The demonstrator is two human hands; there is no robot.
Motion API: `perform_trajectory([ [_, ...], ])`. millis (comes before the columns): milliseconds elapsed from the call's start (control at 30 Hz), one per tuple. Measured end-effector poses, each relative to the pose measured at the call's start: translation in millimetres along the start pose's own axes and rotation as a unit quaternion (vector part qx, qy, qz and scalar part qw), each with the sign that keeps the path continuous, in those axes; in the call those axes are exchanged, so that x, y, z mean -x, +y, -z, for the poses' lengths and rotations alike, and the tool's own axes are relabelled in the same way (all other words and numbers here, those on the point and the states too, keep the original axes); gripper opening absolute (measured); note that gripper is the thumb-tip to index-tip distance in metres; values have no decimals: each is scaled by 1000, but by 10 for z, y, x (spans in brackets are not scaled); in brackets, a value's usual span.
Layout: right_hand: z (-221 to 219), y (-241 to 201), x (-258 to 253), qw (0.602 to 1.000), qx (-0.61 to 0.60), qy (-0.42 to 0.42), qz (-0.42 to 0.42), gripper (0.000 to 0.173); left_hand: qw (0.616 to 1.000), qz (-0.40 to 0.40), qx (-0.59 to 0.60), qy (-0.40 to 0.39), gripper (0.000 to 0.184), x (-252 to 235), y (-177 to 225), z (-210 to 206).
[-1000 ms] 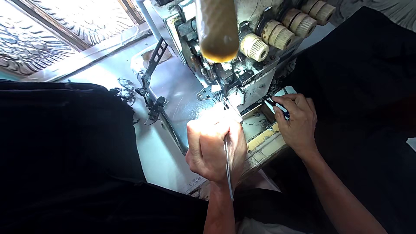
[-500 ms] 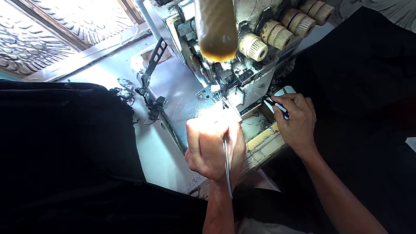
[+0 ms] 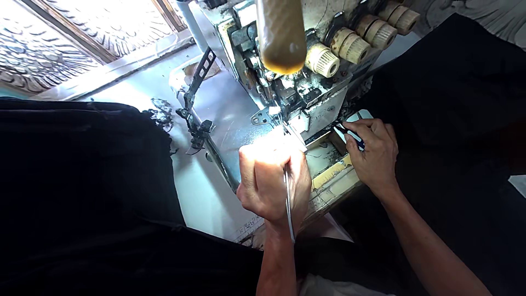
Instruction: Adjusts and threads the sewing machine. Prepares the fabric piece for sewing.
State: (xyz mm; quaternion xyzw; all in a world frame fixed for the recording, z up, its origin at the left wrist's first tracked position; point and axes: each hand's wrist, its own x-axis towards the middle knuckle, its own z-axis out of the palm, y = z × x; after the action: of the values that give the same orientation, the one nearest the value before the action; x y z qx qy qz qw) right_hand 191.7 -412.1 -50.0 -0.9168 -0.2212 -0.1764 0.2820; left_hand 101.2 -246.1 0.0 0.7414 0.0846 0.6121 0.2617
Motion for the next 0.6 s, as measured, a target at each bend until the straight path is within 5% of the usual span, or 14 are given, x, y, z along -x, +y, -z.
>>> perform_trajectory([
  [600,-6,10,0,1000,-1,-1,3,29,999,47,19,15,13,-38,41,8],
])
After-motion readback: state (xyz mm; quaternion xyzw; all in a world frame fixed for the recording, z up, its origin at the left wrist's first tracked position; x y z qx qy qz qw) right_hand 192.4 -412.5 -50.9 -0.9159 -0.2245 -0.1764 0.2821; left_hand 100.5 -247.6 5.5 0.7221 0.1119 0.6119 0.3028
